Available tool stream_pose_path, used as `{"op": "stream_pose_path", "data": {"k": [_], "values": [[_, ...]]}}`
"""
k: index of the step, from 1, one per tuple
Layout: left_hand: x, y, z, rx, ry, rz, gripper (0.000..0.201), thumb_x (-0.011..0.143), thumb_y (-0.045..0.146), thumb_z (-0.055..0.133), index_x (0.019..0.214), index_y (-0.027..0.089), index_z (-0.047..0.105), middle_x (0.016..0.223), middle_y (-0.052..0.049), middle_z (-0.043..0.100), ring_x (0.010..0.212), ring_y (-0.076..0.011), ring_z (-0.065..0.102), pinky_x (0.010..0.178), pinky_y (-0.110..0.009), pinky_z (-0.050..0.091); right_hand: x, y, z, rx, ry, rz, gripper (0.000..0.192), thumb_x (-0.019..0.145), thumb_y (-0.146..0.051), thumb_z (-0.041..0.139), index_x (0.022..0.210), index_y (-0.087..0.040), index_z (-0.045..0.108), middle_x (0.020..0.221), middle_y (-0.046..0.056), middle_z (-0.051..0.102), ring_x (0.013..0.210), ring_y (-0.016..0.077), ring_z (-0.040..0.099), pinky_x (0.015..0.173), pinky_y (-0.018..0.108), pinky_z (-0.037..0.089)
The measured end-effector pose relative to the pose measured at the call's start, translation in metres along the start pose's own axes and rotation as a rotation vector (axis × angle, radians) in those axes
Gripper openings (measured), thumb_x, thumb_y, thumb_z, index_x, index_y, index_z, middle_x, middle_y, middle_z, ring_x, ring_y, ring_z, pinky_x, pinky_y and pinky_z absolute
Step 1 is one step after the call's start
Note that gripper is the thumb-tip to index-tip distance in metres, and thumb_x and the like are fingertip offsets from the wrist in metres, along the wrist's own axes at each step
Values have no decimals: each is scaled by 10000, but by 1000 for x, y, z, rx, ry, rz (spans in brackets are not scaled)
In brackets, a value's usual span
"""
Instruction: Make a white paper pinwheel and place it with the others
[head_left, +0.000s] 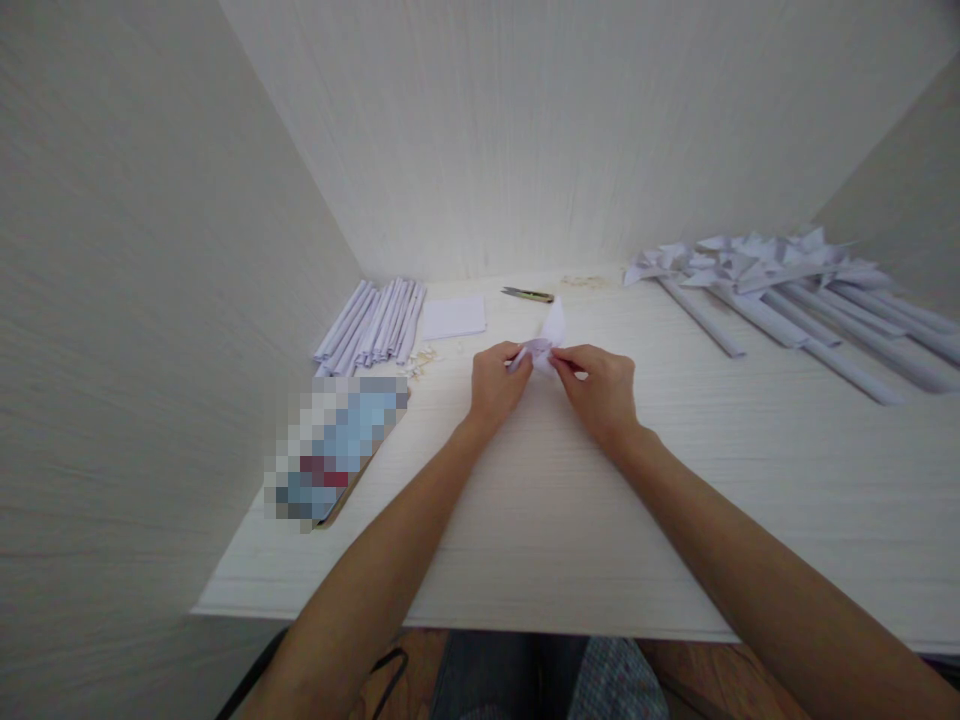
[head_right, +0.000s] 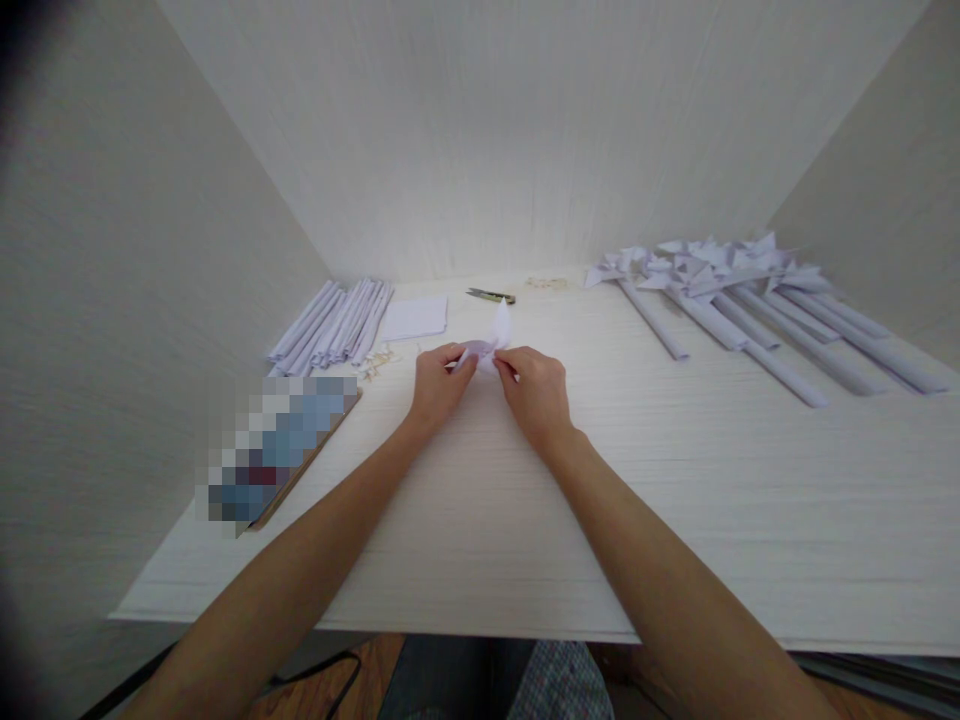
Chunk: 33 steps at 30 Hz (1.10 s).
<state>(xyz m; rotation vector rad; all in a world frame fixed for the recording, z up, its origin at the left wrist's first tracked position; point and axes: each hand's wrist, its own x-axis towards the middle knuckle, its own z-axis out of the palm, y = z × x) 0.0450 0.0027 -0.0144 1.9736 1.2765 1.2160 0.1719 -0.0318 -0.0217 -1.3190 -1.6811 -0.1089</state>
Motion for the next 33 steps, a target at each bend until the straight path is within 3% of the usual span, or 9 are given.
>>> {"op": "stream_pose_path", "data": {"k": [8,23,33], "values": [[0,-2,1,14,9,-8,166,711,181,483,632,143,624,637,-3,614,619,-114,530,567,-216,399,0,0,1,-70,3,-2,192,775,-160,461,819,-161,648,809,69,691,672,174,627,653,296,474],[0,1,1,-21,4,14,165,707,154,493,706,138,657,691,-21,644,654,-119,555,609,-227,425,0,-7,-1,-338,-169,33,243,863,-261,377,732,-150,548,720,75,612,617,168,527,534,266,319],[0,-2,2,-53,-16,40,167,705,162,495,731,137,659,734,-34,655,683,-121,569,611,-223,445,0,-6,-2,-242,-114,-4,223,856,-207,377,696,-164,526,706,70,603,651,165,528,561,259,339]]}}
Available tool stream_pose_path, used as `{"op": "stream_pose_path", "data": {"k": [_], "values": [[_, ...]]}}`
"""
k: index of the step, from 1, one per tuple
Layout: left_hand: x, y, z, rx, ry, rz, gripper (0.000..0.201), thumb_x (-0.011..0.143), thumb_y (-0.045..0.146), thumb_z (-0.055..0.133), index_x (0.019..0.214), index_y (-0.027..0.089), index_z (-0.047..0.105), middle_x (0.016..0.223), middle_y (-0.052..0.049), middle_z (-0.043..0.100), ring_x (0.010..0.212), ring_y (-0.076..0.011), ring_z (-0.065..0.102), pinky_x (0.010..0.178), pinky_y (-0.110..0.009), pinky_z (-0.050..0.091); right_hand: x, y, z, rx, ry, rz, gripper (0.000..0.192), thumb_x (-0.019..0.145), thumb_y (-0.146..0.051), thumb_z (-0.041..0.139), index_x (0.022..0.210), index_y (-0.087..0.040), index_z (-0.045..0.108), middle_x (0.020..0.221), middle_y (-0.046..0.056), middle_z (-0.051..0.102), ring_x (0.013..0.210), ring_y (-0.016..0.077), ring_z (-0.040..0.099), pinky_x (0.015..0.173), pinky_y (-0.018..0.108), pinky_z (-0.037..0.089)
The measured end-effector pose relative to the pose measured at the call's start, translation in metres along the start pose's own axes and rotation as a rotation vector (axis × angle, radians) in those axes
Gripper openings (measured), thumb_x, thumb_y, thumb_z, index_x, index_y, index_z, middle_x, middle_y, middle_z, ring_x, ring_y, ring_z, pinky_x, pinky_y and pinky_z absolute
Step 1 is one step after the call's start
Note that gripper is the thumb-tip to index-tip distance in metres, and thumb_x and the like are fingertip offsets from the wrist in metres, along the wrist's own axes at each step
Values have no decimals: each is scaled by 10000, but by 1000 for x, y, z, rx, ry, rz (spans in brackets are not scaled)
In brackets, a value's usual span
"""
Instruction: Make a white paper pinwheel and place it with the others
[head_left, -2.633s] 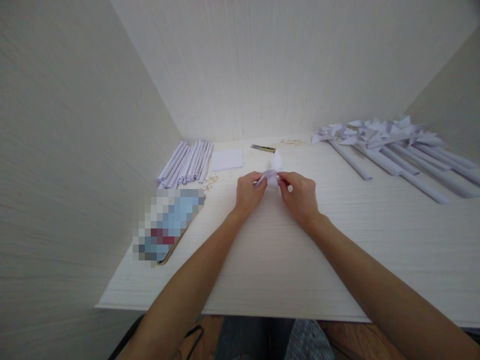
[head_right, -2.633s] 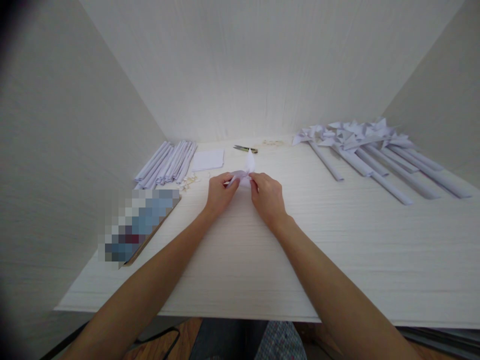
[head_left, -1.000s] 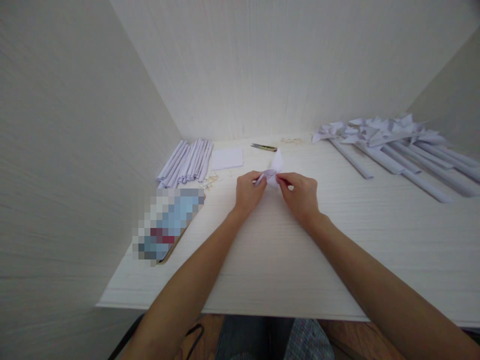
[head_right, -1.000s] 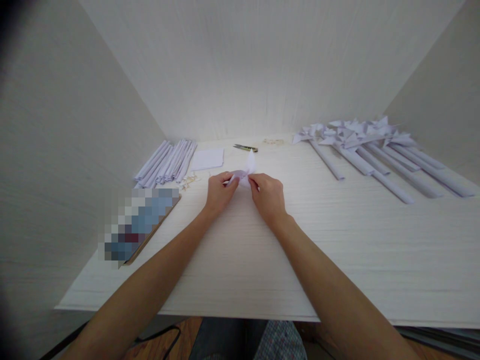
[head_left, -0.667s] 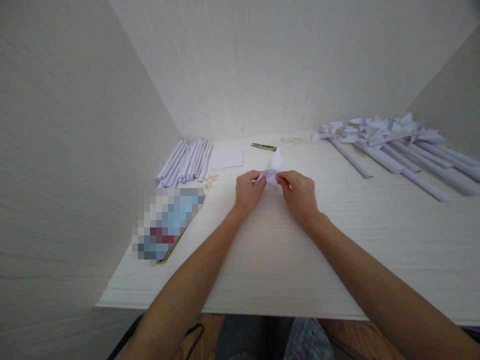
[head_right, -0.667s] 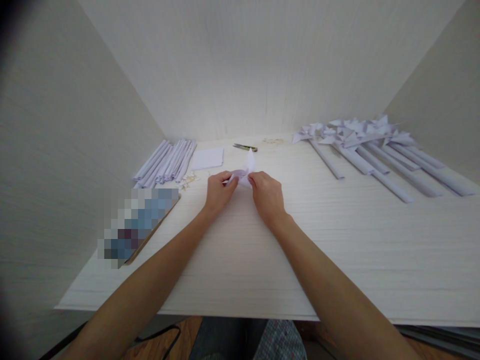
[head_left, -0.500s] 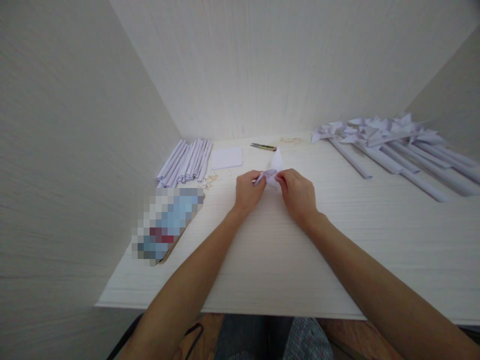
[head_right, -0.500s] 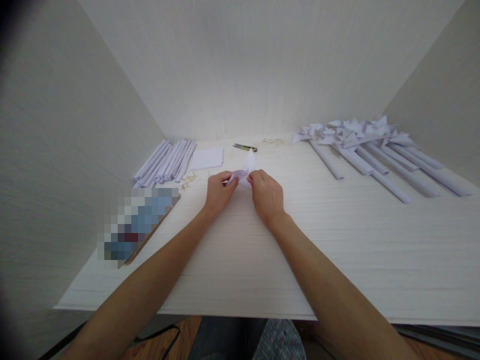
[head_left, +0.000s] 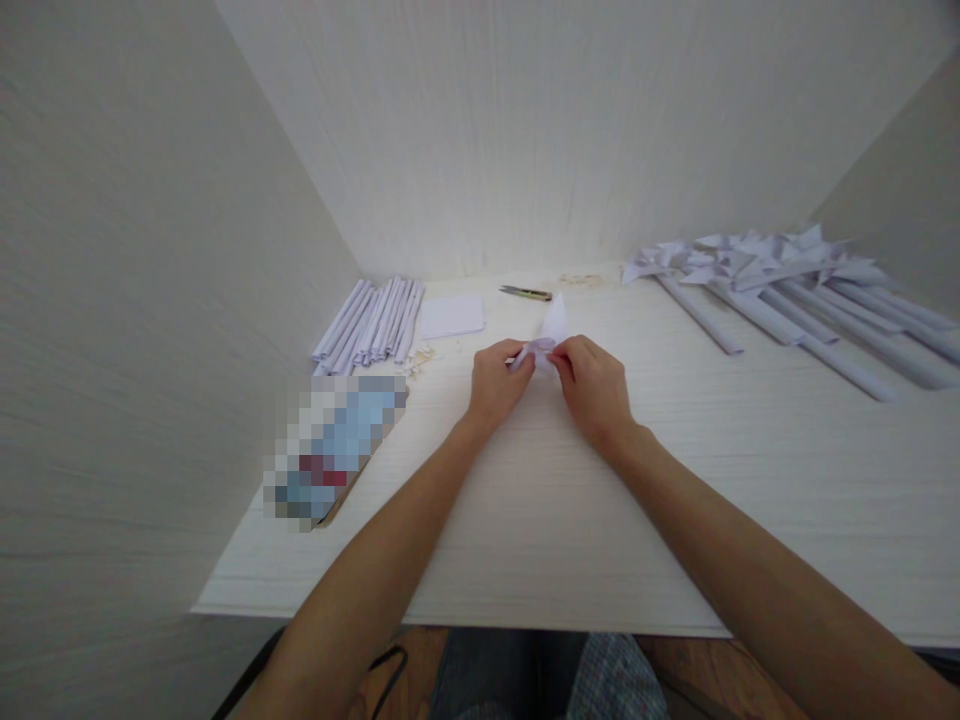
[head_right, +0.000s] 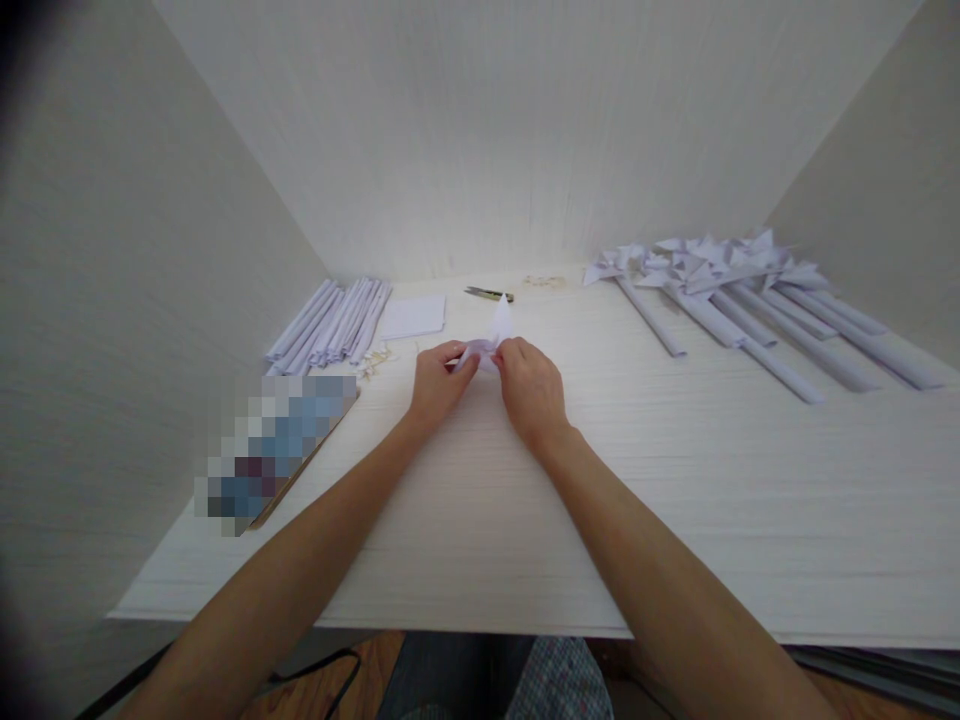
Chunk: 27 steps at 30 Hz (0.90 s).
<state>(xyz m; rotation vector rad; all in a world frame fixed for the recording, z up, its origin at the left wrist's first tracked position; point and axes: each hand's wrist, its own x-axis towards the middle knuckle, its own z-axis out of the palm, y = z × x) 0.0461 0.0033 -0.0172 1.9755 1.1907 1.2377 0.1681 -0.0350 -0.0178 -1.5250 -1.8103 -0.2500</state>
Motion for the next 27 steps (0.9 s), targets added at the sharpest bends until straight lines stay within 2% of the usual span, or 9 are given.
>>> {"op": "stream_pose_path", "data": {"k": [10,19,27], "values": [[-1,1,-1,-4,-9,-1,184,711,167,494,782,159,663,780,-29,669,718,-120,580,617,-219,453,1,1,2,-2,-63,103,256,853,-258,392,659,-158,525,647,68,605,589,169,522,540,271,313],[0,0,-1,-9,-16,13,180,710,147,492,768,162,661,779,-26,670,706,-113,580,616,-215,451,1,3,0,116,26,38,220,825,-215,405,643,-174,522,648,53,588,612,158,509,571,263,344],[0,1,-1,4,-14,13,196,708,144,499,812,165,665,815,-34,679,738,-117,589,620,-214,456,1,3,1,49,-20,68,232,830,-244,417,649,-165,540,649,59,612,591,161,519,549,267,328]]}}
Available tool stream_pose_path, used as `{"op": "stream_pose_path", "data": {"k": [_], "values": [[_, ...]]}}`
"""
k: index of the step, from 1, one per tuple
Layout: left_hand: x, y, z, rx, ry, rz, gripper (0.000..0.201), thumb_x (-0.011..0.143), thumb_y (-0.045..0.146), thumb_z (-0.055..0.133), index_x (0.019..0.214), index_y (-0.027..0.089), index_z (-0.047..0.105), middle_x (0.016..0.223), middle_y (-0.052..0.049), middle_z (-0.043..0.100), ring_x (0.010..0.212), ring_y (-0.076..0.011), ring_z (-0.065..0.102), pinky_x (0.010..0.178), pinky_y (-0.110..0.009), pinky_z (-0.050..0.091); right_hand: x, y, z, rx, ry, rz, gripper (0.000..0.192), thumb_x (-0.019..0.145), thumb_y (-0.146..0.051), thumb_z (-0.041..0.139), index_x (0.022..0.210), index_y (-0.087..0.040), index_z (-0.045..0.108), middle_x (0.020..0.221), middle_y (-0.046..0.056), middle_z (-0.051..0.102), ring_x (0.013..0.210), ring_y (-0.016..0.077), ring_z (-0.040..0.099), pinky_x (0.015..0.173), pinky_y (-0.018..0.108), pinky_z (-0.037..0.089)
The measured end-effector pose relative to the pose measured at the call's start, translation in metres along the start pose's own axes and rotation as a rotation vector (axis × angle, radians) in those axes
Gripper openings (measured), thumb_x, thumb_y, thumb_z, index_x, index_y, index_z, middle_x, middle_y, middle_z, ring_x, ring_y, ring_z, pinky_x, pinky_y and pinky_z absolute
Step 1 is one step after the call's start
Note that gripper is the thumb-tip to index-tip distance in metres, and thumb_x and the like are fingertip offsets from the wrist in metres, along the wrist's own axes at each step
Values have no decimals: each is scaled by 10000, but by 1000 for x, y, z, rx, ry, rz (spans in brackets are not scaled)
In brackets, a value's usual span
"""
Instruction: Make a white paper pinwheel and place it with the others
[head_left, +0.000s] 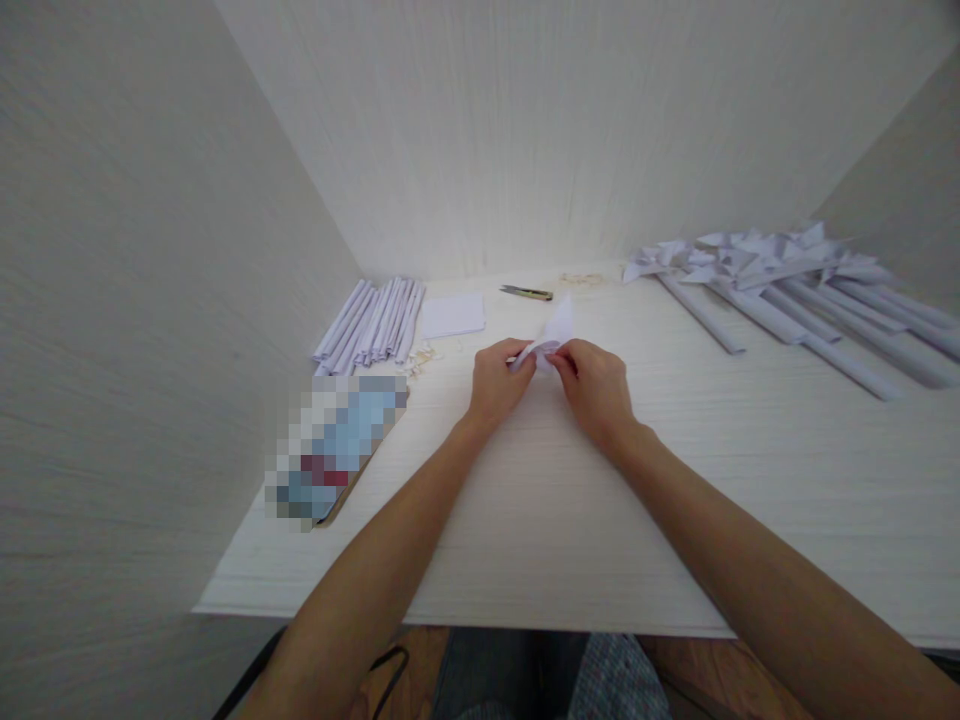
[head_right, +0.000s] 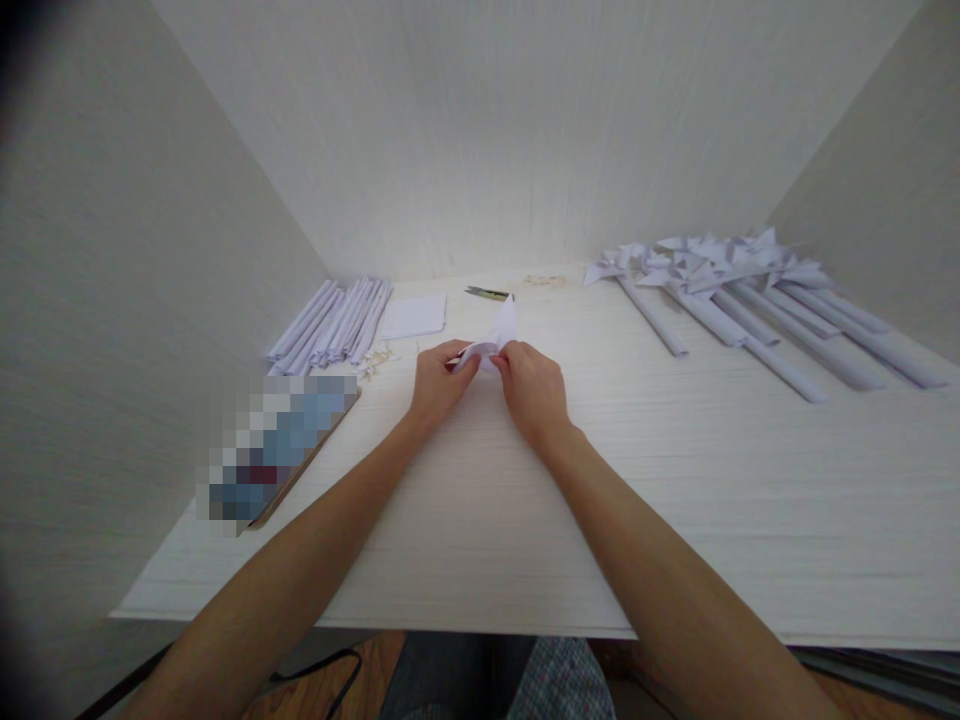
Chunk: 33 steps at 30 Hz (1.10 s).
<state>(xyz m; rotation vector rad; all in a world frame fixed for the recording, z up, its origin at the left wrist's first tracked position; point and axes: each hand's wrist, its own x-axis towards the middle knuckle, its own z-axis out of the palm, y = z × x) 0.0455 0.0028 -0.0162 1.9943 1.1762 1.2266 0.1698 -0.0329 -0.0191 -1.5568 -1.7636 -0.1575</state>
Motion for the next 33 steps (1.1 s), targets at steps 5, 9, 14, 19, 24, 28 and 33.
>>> {"op": "stream_pose_path", "data": {"k": [5,9,14,19,24,28,33], "values": [[0,0,0,-11,8,-11,190,707,159,505,809,173,665,812,-29,678,738,-116,589,602,-207,458,0,-2,-1,-34,-8,19,236,835,-259,416,656,-165,537,657,64,616,590,168,524,543,271,317],[-1,1,0,-28,10,-15,188,703,159,502,797,166,665,800,-28,675,724,-116,587,601,-210,458,0,-2,-2,-31,-6,30,224,831,-252,425,662,-158,537,667,74,617,601,173,531,549,273,322],[-1,1,0,-34,8,-40,182,699,152,499,774,163,664,776,-18,672,706,-116,583,611,-218,458,0,-1,0,-31,18,9,250,841,-274,402,653,-172,533,656,61,613,586,164,521,540,269,320],[0,1,0,-25,19,-26,178,706,143,501,776,151,665,784,-29,675,721,-119,588,653,-225,452,-1,-1,-1,-24,-8,-9,244,843,-258,401,656,-166,529,670,69,611,605,165,523,542,267,318],[0,3,-1,-21,32,-41,174,716,143,502,775,156,665,792,-30,678,727,-122,590,669,-232,450,-1,-1,-3,-8,-16,-25,239,841,-246,398,656,-170,529,667,62,601,607,163,513,538,263,313],[0,2,-1,-48,36,-66,179,717,147,499,786,153,665,795,-31,678,733,-123,594,663,-232,453,-1,-1,-4,-3,-31,-43,238,839,-237,392,659,-171,532,666,56,596,607,162,506,536,261,308],[0,3,0,-66,34,-73,185,706,126,502,787,151,666,798,-30,680,736,-123,596,659,-227,454,-1,-1,-4,-6,-37,-38,230,836,-227,394,661,-171,533,675,60,600,618,166,510,538,263,306]]}}
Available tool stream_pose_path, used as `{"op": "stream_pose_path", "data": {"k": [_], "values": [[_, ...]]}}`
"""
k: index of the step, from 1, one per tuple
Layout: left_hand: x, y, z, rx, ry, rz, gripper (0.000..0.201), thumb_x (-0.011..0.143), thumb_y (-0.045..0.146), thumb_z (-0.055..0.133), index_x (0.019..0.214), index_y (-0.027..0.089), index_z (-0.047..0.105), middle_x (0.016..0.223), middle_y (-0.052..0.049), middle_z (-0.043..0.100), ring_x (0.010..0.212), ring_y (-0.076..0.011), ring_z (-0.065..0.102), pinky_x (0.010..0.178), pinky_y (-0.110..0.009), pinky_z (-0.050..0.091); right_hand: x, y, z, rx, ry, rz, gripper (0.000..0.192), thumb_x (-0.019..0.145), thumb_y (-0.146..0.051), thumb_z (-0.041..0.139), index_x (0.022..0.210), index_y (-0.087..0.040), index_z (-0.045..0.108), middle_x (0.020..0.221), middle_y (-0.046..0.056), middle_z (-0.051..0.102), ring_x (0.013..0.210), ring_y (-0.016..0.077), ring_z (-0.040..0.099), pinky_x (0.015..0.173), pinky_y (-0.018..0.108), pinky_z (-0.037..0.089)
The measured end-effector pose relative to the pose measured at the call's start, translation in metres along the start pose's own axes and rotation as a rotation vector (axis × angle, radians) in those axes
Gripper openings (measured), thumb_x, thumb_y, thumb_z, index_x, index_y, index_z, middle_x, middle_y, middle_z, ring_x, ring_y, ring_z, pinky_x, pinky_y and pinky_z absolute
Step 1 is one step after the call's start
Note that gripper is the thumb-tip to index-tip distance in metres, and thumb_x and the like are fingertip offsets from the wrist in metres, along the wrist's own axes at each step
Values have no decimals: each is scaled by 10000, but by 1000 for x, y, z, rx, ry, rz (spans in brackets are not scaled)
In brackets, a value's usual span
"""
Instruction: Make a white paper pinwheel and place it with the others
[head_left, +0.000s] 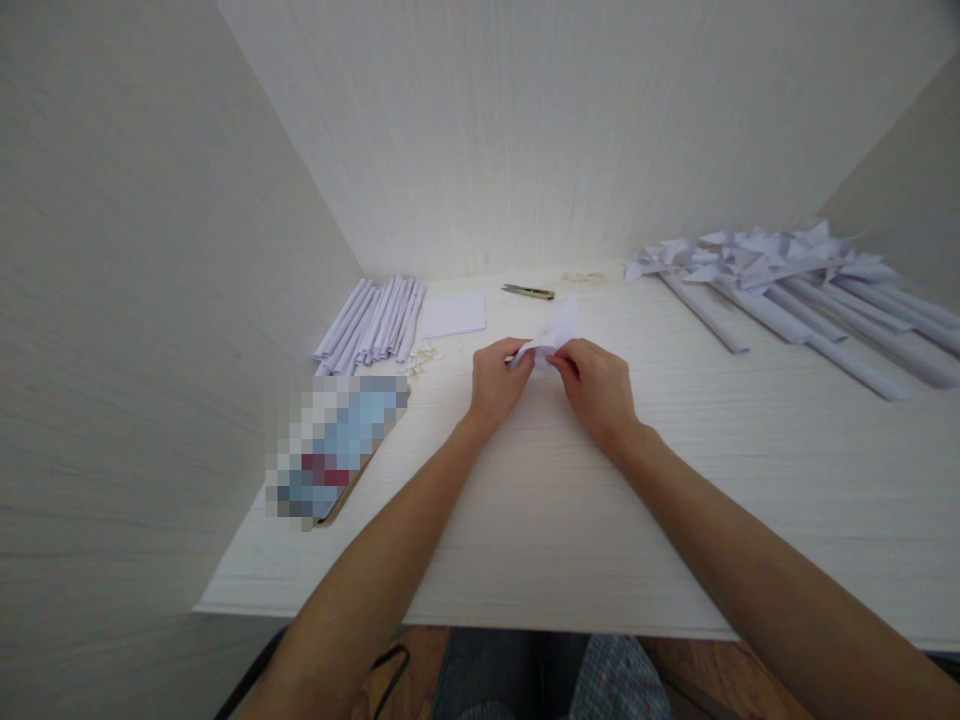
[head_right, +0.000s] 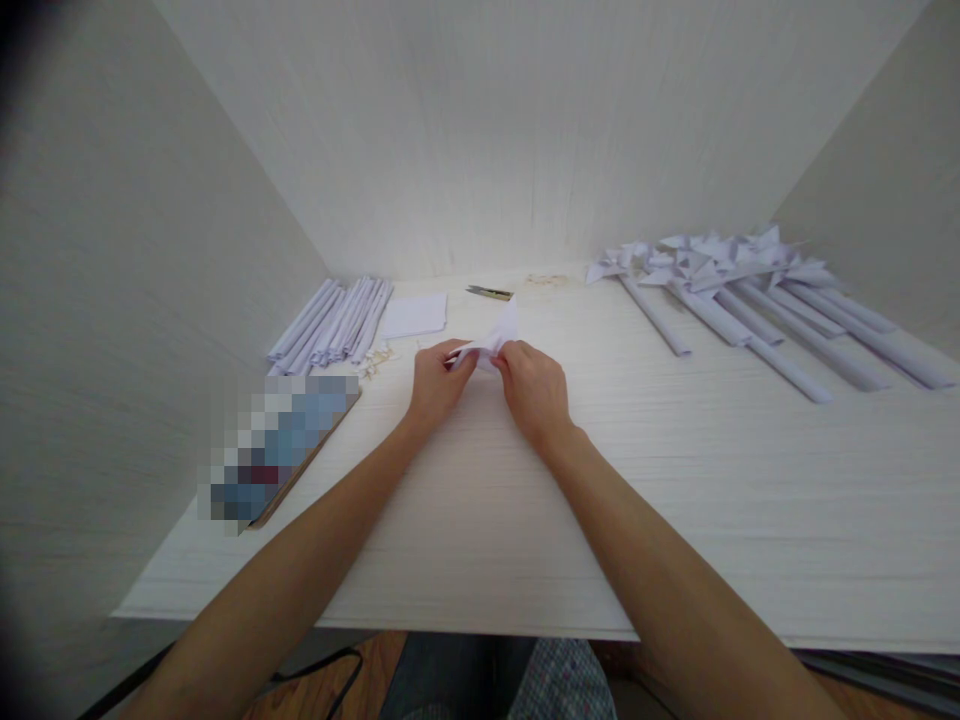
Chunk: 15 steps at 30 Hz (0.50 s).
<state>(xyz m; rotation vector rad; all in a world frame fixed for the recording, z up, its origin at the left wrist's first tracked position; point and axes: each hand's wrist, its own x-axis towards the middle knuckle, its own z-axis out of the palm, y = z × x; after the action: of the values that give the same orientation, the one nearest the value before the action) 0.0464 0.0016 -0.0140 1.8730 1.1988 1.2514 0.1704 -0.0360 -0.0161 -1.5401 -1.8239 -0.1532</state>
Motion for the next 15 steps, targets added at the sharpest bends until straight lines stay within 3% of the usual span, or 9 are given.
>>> {"op": "stream_pose_path", "data": {"k": [15], "values": [[-1,0,-1,-33,-14,21,184,712,137,493,776,149,665,786,-35,676,729,-122,592,647,-225,453,0,-1,0,-22,23,31,231,838,-236,403,656,-167,527,675,68,606,618,166,519,537,261,313]]}}
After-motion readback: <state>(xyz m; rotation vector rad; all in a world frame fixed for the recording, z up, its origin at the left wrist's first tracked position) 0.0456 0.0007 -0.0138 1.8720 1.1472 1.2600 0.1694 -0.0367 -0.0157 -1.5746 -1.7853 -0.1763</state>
